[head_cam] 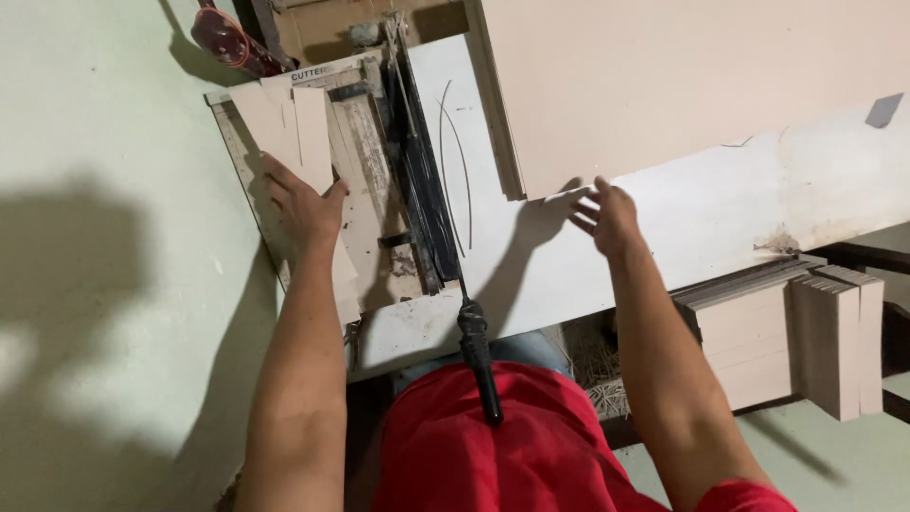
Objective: The person uses a manual paper cutter to trim a large sheet of cardboard. They repeatedly align the sheet against the guide, pull down the cutting lever to slice off a strip, and remove the cut piece. The process is repeated multiple times to reduce the sheet's width.
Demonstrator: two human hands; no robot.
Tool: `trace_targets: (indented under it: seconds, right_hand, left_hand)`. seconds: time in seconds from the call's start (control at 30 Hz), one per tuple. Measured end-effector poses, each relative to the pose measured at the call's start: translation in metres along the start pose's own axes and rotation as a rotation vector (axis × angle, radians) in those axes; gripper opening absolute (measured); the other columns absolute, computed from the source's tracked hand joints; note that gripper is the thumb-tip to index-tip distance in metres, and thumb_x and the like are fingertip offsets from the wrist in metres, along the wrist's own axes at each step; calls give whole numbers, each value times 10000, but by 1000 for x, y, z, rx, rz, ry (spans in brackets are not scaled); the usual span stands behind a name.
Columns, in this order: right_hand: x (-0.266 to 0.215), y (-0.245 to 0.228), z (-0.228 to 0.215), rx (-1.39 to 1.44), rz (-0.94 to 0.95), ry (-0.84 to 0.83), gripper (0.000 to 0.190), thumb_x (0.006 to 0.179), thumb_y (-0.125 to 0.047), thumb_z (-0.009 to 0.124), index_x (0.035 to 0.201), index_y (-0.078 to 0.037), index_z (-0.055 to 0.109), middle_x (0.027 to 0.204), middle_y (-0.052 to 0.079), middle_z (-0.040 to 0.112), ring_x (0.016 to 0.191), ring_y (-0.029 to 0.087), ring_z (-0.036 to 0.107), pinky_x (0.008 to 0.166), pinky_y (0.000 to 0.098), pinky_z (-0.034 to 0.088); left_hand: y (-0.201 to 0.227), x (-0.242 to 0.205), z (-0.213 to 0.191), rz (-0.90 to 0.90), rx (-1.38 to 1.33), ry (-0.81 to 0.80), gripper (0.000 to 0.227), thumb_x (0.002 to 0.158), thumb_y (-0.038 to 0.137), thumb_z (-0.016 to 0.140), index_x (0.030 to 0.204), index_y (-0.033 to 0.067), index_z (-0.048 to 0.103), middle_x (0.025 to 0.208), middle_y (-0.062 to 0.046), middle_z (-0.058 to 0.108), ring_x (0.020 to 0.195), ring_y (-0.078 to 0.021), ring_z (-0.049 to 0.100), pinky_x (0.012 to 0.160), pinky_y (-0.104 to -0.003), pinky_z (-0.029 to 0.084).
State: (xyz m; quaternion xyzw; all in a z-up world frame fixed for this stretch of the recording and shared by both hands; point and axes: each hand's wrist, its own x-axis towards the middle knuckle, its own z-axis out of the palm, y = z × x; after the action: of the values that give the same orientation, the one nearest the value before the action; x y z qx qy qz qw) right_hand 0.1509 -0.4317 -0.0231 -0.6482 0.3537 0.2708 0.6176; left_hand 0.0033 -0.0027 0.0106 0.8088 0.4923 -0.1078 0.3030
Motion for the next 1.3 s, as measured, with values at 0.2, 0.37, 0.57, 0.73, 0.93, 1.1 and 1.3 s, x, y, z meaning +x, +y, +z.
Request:
trace_targets:
  seconds: [0.2,0.37,0.57,0.73,0.93,1.1,1.3]
  right_hand:
    - [20,-25,3,-97,10,202,517,989,-321,683,1252,106,560,1039,236,685,869,401,783,734,564,707]
    - [34,-28,-4,-32,45,211,293,836,-180,792,991,-111,553,779,28,614,655,199,727,642,369,681]
    - [21,6,-40,251,-26,34,204,1064,-298,590,954,-216,440,906,5,502,855,202,643,737,277,562]
    - [-24,35,-54,86,48,-3,224,1049,-250,651,938,-194,465,903,5,570,844,242,706,758,343,617]
    - [-53,-2,-35,150,131,-47,338,1009,-493,600,919,-190,479,819,-32,567,749,156,683,656,251,564]
    - [-1,30,-57,160,46,14,293,1010,-323,750,955,-151,518,749,-38,432,516,154,600,460,202,528]
    - [-50,100,-55,-20,107,-9,503,965,-362,799,1039,21,483,695,100,513,515,251,635,480,348,539]
  left_hand:
    - [17,-13,-25,35,214,3,839,1053,217,646,1621,109,38,1574,-272,291,1347,-468,496,961,-587,574]
    - [-11,10,-1,11,257,12,880,1053,343,646,1614,128,3,1540,-236,322,1300,-455,529,891,-591,600]
    - [-15,9,-6,44,236,11,881,1057,372,642,1618,121,11,1549,-244,327,1303,-478,520,885,-605,594]
    - [17,-18,-25,56,277,6,896,1049,396,635,1634,131,11,1618,-250,189,1414,-500,353,1061,-634,419]
    - [43,-63,-7,174,233,21,852,1011,290,682,1646,159,128,1627,-256,112,1491,-505,171,1154,-664,346]
    - [30,-91,17,368,321,16,746,975,305,700,1597,131,329,1604,-234,211,1487,-482,190,1171,-659,270]
    - [-5,-105,54,610,333,-39,705,954,225,689,1575,165,362,1560,-170,302,1474,-389,266,1145,-568,337]
